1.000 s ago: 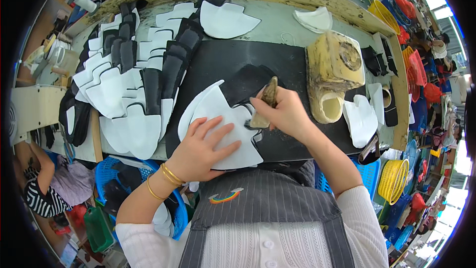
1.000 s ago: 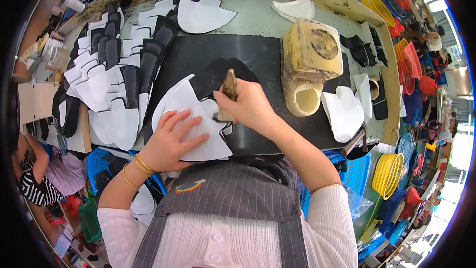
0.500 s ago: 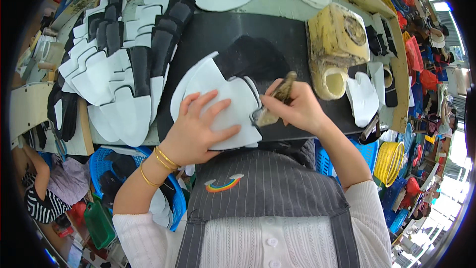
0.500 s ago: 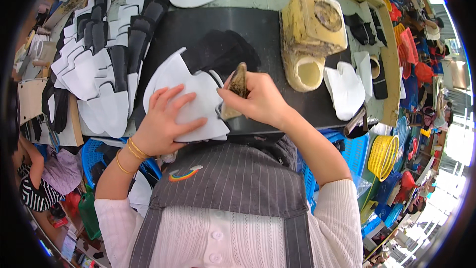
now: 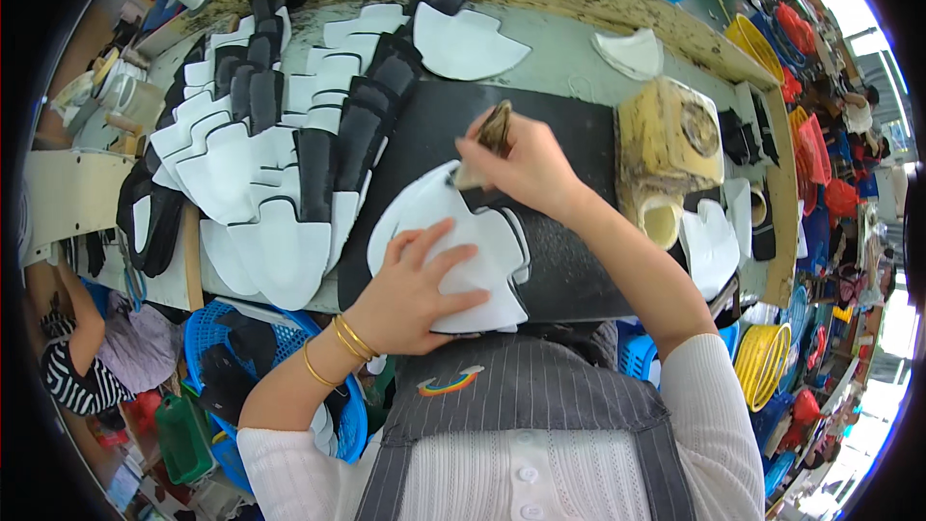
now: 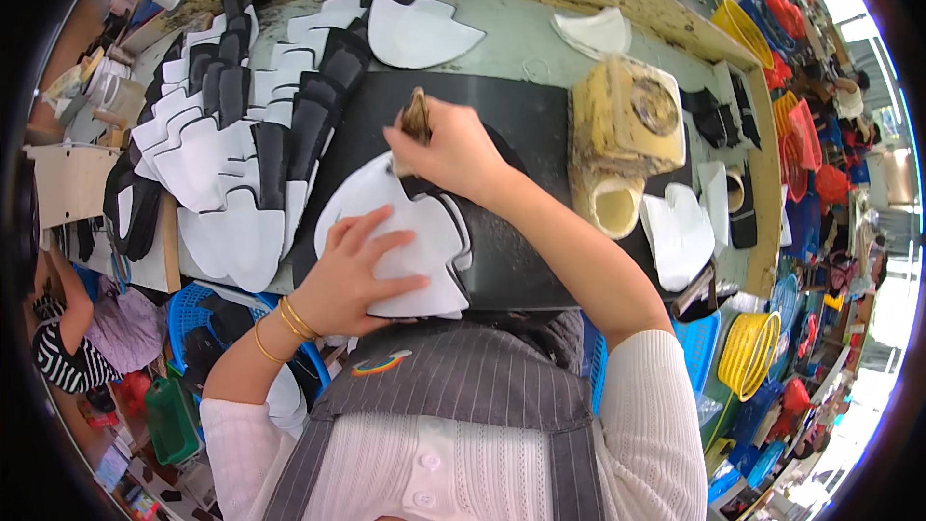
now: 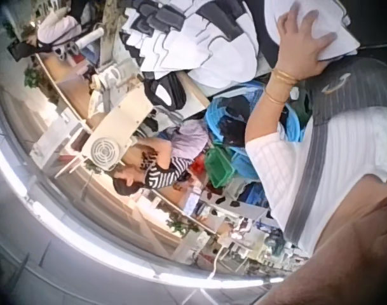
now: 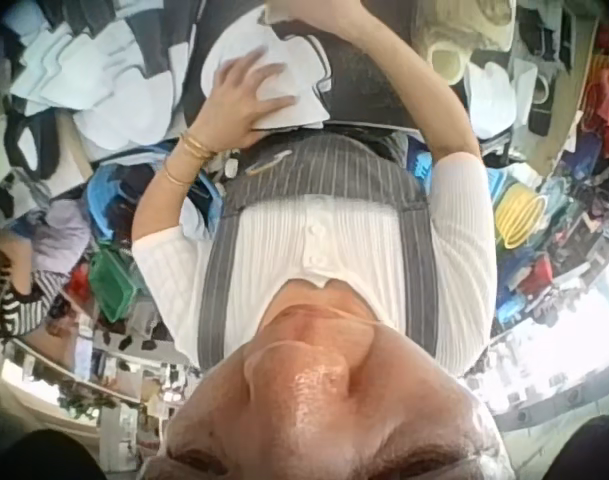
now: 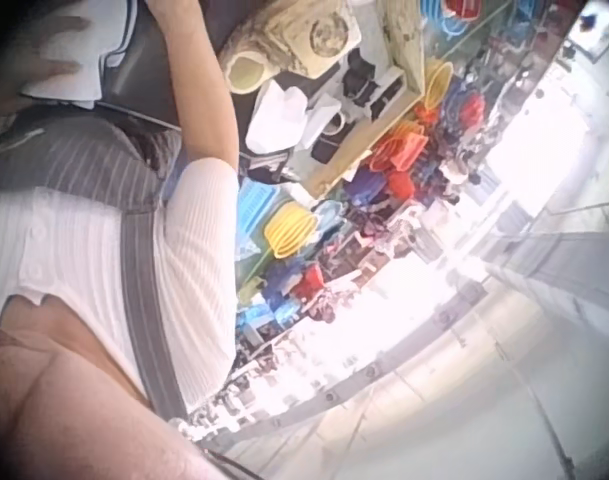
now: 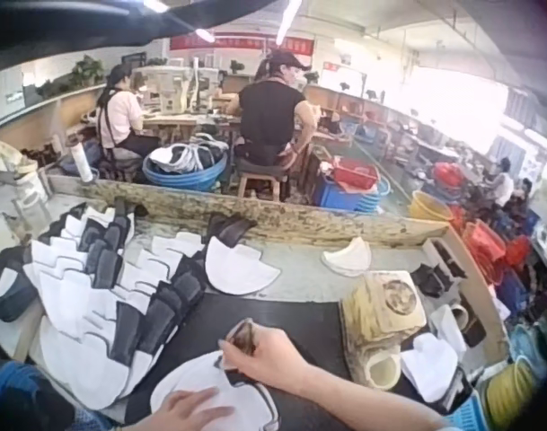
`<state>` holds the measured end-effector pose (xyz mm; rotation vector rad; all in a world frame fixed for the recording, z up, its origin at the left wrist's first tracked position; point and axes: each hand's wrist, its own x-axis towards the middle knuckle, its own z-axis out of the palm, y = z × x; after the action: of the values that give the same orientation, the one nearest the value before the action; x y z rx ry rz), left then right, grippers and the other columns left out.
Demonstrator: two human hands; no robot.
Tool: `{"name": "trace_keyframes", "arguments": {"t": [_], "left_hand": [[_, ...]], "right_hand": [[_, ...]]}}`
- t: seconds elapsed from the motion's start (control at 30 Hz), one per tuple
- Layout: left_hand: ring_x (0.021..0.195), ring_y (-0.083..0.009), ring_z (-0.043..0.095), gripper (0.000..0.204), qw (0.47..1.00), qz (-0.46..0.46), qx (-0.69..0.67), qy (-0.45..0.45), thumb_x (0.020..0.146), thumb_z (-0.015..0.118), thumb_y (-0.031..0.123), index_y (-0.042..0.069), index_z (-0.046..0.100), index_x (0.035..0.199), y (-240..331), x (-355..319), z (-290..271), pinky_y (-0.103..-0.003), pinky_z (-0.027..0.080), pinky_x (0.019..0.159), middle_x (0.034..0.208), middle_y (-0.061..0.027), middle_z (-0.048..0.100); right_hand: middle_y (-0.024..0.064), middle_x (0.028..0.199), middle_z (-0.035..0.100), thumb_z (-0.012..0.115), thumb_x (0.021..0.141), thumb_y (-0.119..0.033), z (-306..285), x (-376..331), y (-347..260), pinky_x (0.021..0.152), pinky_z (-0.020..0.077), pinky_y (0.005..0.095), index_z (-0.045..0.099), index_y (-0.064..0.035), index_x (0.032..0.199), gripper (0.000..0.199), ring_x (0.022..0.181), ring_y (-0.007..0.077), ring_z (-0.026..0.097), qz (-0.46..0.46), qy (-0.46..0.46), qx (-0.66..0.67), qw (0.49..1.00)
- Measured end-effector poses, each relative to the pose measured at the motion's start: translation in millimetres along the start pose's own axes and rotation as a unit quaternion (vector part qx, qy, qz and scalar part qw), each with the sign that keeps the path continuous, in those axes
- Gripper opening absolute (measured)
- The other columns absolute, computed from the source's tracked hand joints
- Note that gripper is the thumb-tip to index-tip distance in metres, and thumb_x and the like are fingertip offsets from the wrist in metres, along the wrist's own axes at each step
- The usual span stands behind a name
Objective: The person arranges a stack of shoe components and applies adhesive to each component along its edge using a brush before placing the coated pieces onto the workbench.
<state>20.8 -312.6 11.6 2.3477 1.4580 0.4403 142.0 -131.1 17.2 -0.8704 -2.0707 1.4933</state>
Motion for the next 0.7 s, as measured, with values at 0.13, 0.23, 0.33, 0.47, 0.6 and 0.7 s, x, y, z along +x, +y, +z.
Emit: {"name": "trace_keyframes", "arguments": {"t": [0.13, 0.23, 0.33, 0.47, 0.6, 0.7], "left_hand": [[0.127, -0.0369, 0.027, 0.056, 0.999, 0.000, -0.029, 0.013, 0.053, 0.073, 0.033, 0.031, 0.061, 0.108, 0.6, 1.8, -0.7, -0.050, 0.025, 0.095, 0.128, -0.0076, 0.042], [0.126, -0.0361, 0.030, 0.055, 0.999, -0.002, -0.051, 0.011, 0.053, 0.070, 0.026, 0.030, 0.062, 0.107, 1.2, 3.9, -11.5, -0.049, 0.026, 0.096, 0.127, -0.0082, 0.043], [0.121, -0.0344, 0.039, 0.055, 0.994, -0.013, -0.110, 0.010, 0.055, 0.062, 0.010, 0.027, 0.063, 0.107, -8.4, 8.3, -20.9, -0.047, 0.030, 0.097, 0.124, -0.0100, 0.048], [0.114, -0.0328, 0.048, 0.064, 0.981, -0.011, -0.112, 0.157, 0.053, 0.050, -0.007, 0.017, 0.062, 0.111, -18.0, 30.2, -49.7, -0.043, 0.037, 0.096, 0.121, -0.0110, 0.053], [0.113, -0.0338, 0.048, 0.059, 0.957, 0.005, 0.067, 0.283, 0.060, 0.049, -0.006, 0.017, 0.060, 0.114, -41.7, 82.4, -67.5, -0.044, 0.036, 0.096, 0.123, -0.0114, 0.052], [0.116, -0.0348, 0.044, 0.056, 0.945, -0.026, 0.163, 0.282, 0.068, 0.054, -0.001, 0.018, 0.054, 0.121, -94.9, 111.2, -58.3, -0.045, 0.033, 0.098, 0.127, -0.0112, 0.048]], "right_hand": [[0.0019, 0.062, 0.056, 0.064, 0.079, -0.018, -7.9, 17.7, -6.3, 0.046, 0.0399, 0.0227, 0.051, -0.0022, 0.071, 0.022, 0.050, 0.0074, 0.053, 0.028, -0.126, 0.029, 0.991], [0.0103, 0.053, 0.052, 0.062, 0.075, -0.026, -4.8, 25.9, -27.8, 0.051, 0.0435, 0.0338, 0.048, -0.0023, 0.066, 0.029, 0.054, 0.0228, 0.058, 0.034, -0.189, -0.091, 0.977], [0.0110, 0.056, 0.054, 0.063, 0.074, -0.026, -36.2, 23.2, -2.2, 0.050, 0.0420, 0.0385, 0.050, -0.0051, 0.067, 0.026, 0.052, 0.0295, 0.054, -0.052, -0.073, -0.227, 0.970], [0.0002, 0.058, 0.055, 0.066, 0.080, -0.022, -107.3, -35.0, -8.8, 0.049, 0.0415, 0.0234, 0.058, -0.0009, 0.073, 0.023, 0.055, 0.0065, 0.053, -0.008, 0.204, -0.058, 0.977], [0.0028, 0.062, 0.056, 0.059, 0.084, -0.011, -149.1, -109.1, -7.9, 0.052, 0.0367, 0.0191, 0.052, -0.0039, 0.069, 0.018, 0.057, 0.0057, 0.050, -0.081, 0.296, 0.013, 0.952], [0.0027, 0.068, 0.058, 0.061, 0.083, -0.012, -150.0, -140.3, -6.9, 0.053, 0.0371, 0.0187, 0.054, -0.0031, 0.076, 0.013, 0.061, 0.0055, 0.052, -0.046, 0.297, 0.025, 0.953]]}}
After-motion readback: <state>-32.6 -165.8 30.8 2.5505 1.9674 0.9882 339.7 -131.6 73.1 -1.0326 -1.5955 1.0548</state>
